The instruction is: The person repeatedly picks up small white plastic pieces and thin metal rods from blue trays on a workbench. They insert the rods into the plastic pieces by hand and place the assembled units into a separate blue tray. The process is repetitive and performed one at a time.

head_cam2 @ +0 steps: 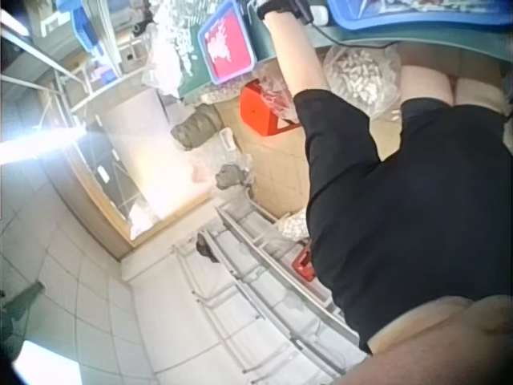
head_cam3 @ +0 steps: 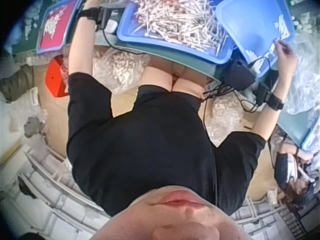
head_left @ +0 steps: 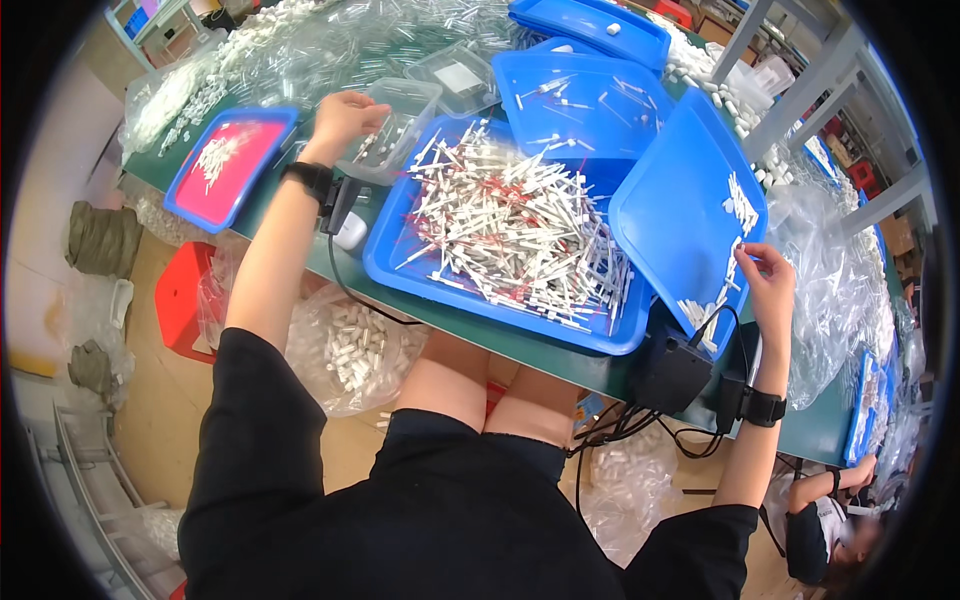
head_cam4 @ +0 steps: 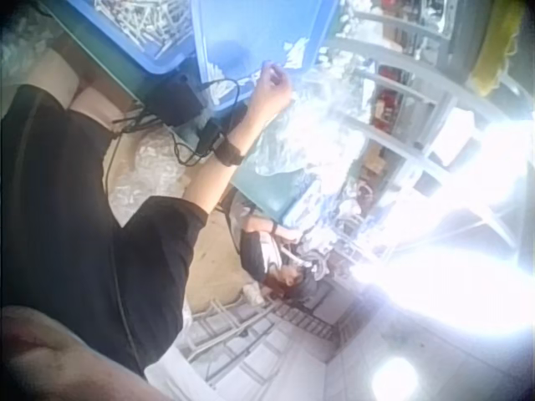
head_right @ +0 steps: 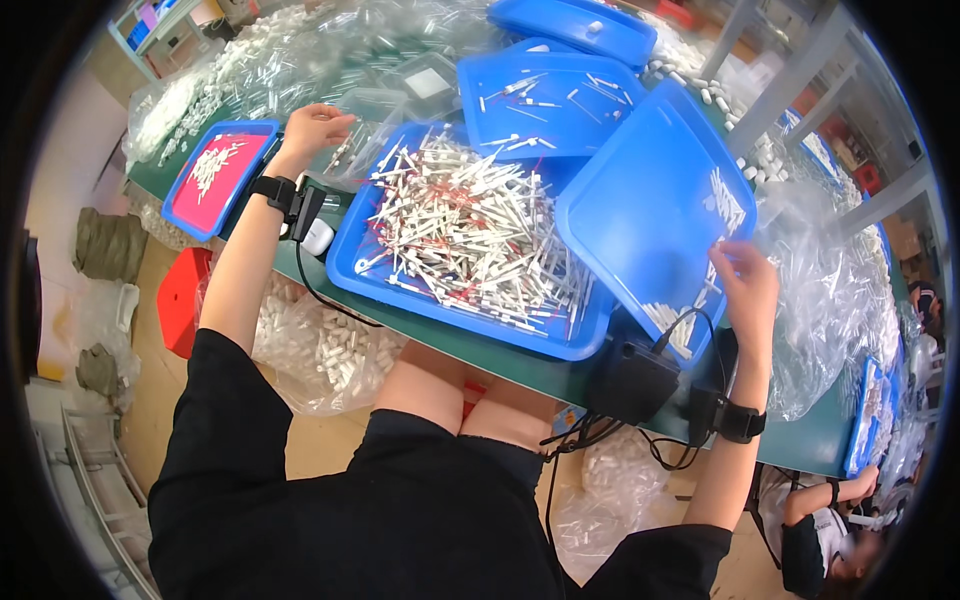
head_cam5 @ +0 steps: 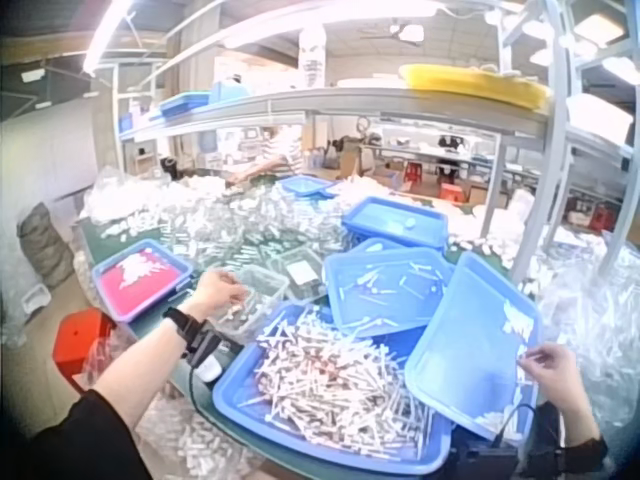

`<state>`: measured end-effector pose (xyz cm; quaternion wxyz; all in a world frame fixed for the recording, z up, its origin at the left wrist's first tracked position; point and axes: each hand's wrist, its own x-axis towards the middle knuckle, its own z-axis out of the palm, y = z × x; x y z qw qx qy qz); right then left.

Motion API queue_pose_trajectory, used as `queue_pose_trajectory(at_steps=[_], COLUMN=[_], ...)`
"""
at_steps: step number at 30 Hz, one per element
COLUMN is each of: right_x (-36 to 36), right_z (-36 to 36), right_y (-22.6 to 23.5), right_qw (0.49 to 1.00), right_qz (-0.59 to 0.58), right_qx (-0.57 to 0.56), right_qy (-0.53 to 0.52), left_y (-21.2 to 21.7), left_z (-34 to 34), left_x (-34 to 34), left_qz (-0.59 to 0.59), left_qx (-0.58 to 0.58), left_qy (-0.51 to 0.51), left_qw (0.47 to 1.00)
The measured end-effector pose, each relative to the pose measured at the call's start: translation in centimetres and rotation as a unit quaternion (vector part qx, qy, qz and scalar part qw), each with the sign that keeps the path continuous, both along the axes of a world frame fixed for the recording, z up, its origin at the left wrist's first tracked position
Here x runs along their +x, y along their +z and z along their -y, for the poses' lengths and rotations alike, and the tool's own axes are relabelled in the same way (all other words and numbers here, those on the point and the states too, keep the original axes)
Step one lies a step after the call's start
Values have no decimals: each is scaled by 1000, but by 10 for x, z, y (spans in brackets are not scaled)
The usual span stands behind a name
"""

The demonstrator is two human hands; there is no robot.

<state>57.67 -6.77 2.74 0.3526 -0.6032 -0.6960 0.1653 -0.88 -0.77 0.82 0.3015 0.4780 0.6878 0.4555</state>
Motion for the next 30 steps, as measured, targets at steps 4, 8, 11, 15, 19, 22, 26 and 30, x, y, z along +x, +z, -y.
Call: queue_pose_trajectory(at_steps=[4, 8, 11, 15, 19, 22, 26, 30], right_x=[-5, -39, -82, -134, -148, -145, -138, -140], right_z=[18, 54, 80, 110, 115, 118, 122, 122], right_y=[19, 56, 84, 103, 93, 89, 90, 87], right_qw=[998, 991, 986, 973, 954, 942, 933, 954], right_qz=[-57, -118, -117, -128, -212, -259, -277, -189], right_qx=[9, 32, 50, 45, -21, -44, -84, -10], right_qy=[23, 50, 109, 187, 212, 211, 214, 233], left_y=[25, 64, 82, 93, 82, 75, 68, 68], left_z=[16, 62, 106, 150, 168, 170, 171, 174], left_x=[16, 76, 114, 182, 229, 238, 236, 237], left_qz=[63, 118, 195, 341, 410, 415, 364, 301], left_qx=[130, 222, 268, 298, 286, 279, 290, 313], left_qy=[-8, -72, -148, -267, -279, -278, -292, -316], left_qw=[989, 965, 932, 851, 820, 820, 835, 844])
